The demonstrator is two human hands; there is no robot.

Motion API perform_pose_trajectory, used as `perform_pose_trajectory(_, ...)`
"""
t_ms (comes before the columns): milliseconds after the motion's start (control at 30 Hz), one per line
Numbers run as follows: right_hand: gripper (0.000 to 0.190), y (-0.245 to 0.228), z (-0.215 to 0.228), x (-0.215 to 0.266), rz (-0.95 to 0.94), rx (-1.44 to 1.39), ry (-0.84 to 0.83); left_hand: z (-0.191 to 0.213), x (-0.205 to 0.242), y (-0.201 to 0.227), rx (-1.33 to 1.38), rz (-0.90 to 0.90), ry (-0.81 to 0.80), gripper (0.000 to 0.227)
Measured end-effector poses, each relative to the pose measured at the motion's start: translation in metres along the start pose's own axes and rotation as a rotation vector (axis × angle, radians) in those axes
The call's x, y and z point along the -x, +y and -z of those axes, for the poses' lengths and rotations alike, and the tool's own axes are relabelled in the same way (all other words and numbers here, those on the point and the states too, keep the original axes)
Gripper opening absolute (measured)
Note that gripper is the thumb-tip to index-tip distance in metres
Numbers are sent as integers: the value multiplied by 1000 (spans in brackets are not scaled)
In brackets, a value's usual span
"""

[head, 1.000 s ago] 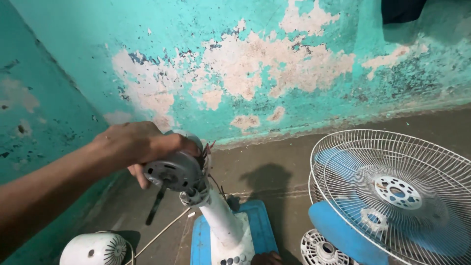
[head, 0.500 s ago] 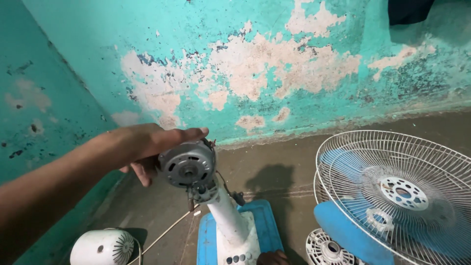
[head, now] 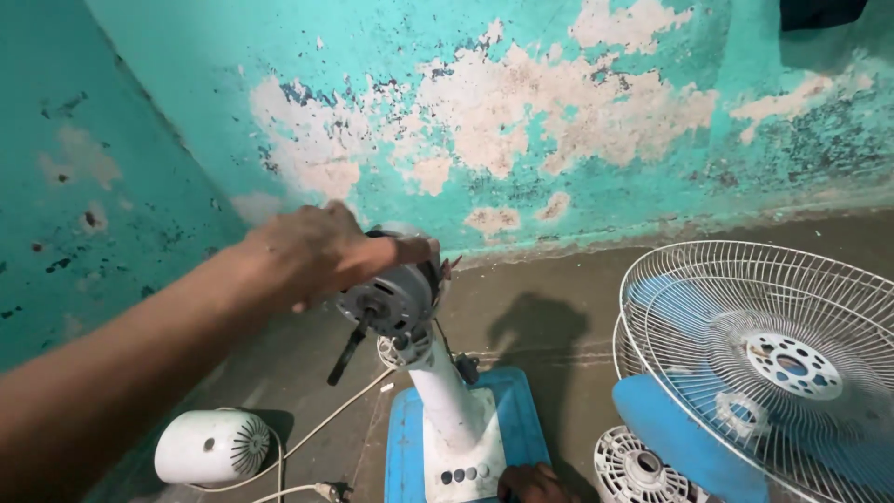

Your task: The person unplugs the fan's power cord from the wall socket, then uses a screwdriver to unscrew and remove the rear housing cover from the pedestal fan motor, holding the motor steady while prying the cover off and continuing to work on the motor housing with the screwdriver.

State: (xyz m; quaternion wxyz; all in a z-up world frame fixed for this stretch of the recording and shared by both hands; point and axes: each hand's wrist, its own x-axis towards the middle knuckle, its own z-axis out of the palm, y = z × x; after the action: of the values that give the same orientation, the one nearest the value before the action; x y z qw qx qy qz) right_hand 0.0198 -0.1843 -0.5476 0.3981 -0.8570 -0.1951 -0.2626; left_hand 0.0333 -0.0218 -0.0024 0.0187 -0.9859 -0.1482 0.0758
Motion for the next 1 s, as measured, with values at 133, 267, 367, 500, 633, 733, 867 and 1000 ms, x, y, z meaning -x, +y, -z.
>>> perform_pose_trajectory(133,15,-23,-11,-14,-67,-18,28,-28,-30,-9,291,-328,173,106)
perform_pose_trajectory(267,13,-24,-7,-20,-49,-34,118,-34,-23,-3,409,-354,323,90)
perform_pose_trajectory(367,15,-28,5,-21,15,-47,74,-27,12,8,465,-115,340,75)
perform_pose_trajectory(500,17,-16,-7,-16,-103,-58,-95,-29,31,13,591,73,372,61)
perform_pose_trajectory(633,26,-63,38,-25,-200,-84,-148,-37,17,-3,667,77,482,73)
perform_pose_trajectory(733,31,-89,70,-47,-305,-76,-291,-33,14,0,617,162,496,71)
perform_pose_trajectory(867,30,-78,76,-48,-329,-76,-456,-26,9,1,572,143,356,54)
perform_pose_trajectory(1000,30,-79,71,-51,-276,-118,-503,-20,-13,-17,640,108,302,47)
